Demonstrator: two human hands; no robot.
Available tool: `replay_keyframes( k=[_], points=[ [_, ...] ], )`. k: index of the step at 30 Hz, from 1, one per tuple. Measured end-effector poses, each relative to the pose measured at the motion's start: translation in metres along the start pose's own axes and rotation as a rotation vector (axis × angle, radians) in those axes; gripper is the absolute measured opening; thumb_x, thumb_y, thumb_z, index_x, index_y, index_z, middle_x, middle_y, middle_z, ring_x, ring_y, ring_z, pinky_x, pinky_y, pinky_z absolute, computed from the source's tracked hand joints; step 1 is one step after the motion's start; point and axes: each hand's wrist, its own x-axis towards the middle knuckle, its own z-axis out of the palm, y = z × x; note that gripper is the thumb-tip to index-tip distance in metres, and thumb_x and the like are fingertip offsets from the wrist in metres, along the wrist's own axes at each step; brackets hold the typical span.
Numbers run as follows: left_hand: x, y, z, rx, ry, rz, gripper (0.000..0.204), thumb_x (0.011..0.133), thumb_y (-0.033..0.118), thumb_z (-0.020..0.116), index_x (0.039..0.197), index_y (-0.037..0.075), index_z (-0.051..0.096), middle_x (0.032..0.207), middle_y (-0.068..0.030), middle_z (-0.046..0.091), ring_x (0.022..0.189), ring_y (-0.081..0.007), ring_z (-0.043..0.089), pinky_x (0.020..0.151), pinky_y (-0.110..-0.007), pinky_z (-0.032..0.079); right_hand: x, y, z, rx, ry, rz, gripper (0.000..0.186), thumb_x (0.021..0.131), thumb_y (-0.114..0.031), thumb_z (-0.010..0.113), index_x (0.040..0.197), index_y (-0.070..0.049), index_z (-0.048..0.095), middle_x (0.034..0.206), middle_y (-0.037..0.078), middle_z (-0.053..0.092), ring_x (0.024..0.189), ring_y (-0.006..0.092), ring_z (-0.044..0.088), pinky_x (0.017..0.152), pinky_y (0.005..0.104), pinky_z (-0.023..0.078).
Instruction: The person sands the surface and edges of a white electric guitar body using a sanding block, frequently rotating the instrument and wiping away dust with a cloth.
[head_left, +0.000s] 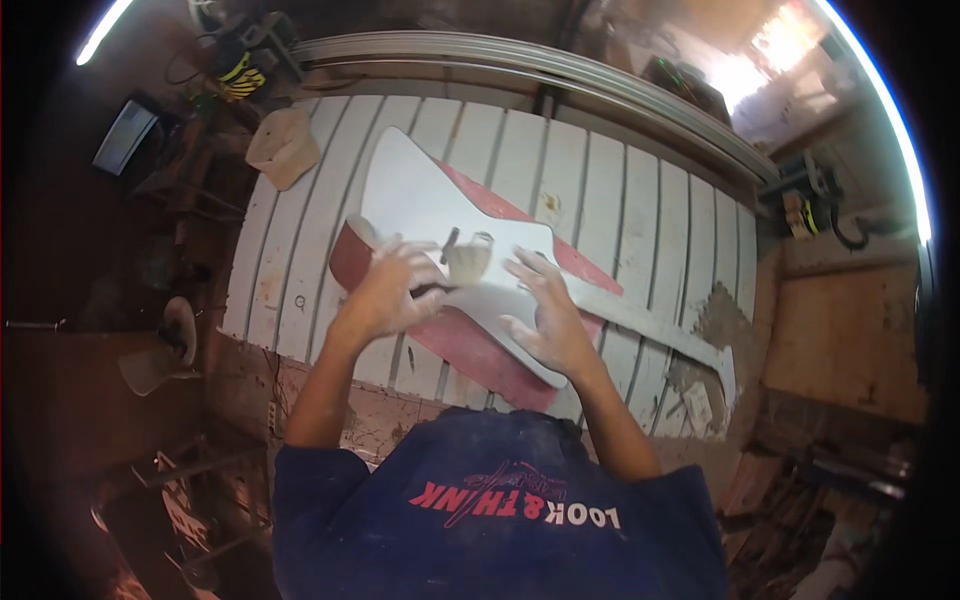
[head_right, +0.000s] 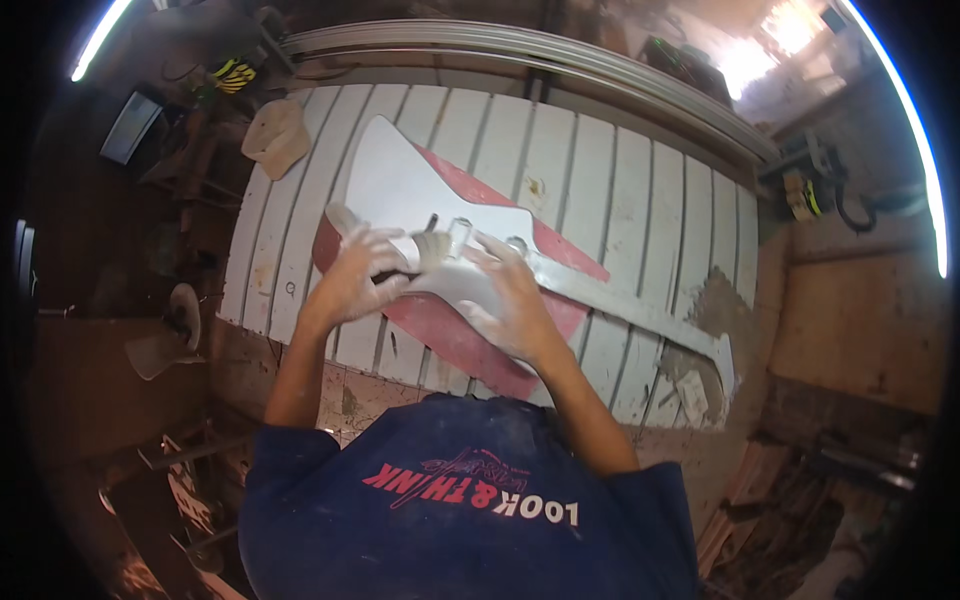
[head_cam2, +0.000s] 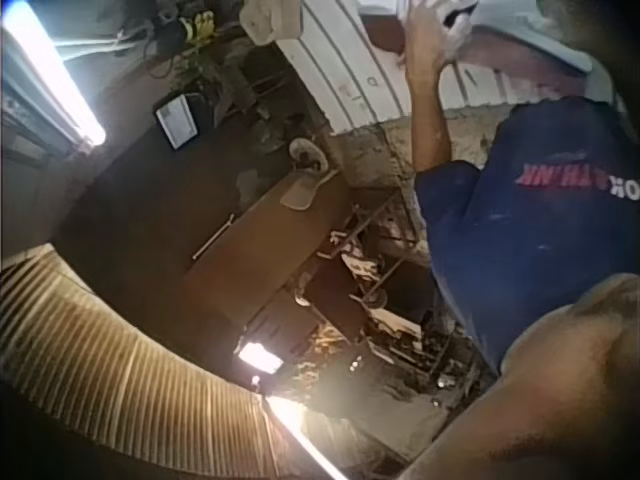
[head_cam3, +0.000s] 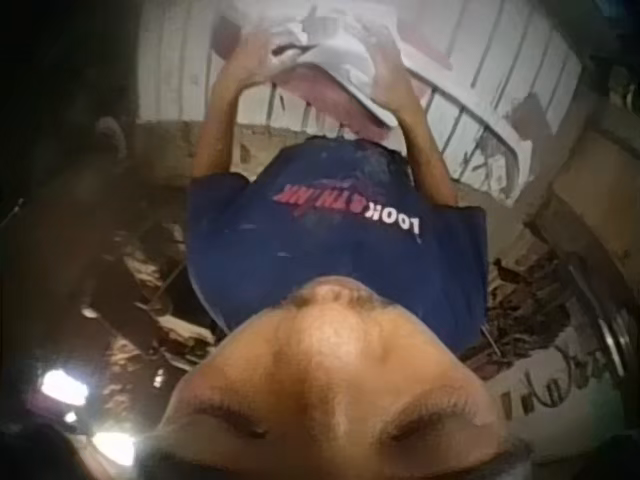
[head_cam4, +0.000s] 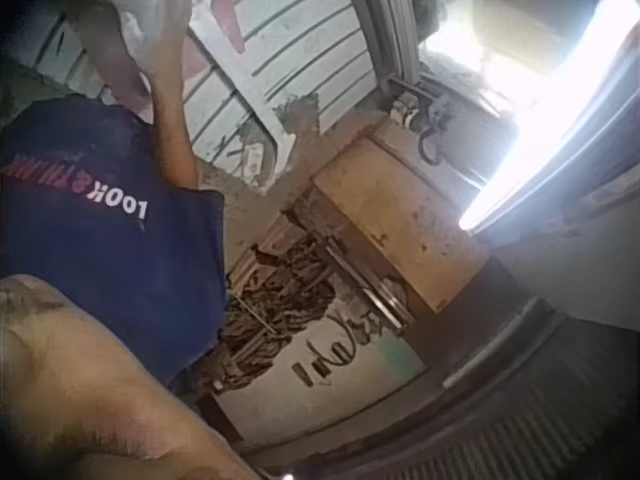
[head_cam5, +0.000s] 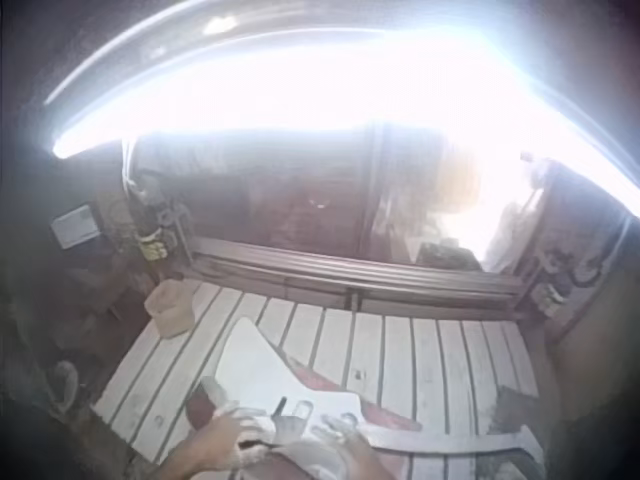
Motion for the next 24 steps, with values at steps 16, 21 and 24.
replay_keyframes(
  k=[16, 21, 24],
  points=[
    [0.021, 0.059, 0.036, -0.286, -0.155, 0.127, 0.050, 0.081, 0.048, 0.082, 0.111, 0.008, 0.076, 0.112, -0.0099, 0.073, 0.119, -0.0294, 0.061, 0.116, -0.049, 0.031, -0.042, -0.015, -0.030, 0.341, -0.078, 0.262, 0.026, 0.096, -0.023, 0.074, 0.101, 0.002, 0.072, 0.083, 0.008, 0.070, 0.076, 0.0137, 0.068, 0.070, 0.0326, 0.053],
    [0.020, 0.083, 0.058, -0.236, 0.264, 0.201, 0.063, 0.072, 0.042, 0.092, 0.117, 0.004, 0.069, 0.121, -0.0138, 0.066, 0.119, -0.0323, 0.061, 0.105, -0.043, 0.046, -0.059, -0.015, -0.038, 0.523, -0.056, 0.367, 0.030, 0.107, -0.021, 0.057, 0.096, 0.002, 0.072, 0.084, 0.004, 0.072, 0.081, 0.0105, 0.066, 0.074, 0.0295, 0.054],
    [0.002, 0.113, 0.070, -0.328, 0.187, 0.198, 0.072, 0.066, 0.043, 0.096, 0.119, 0.003, 0.067, 0.124, -0.0153, 0.063, 0.122, -0.0348, 0.059, 0.104, -0.045, 0.048, -0.063, -0.025, -0.036, 0.448, -0.056, 0.446, 0.029, 0.106, -0.023, 0.057, 0.102, 0.001, 0.073, 0.089, 0.010, 0.074, 0.079, 0.0181, 0.070, 0.078, 0.0334, 0.054]
  ],
)
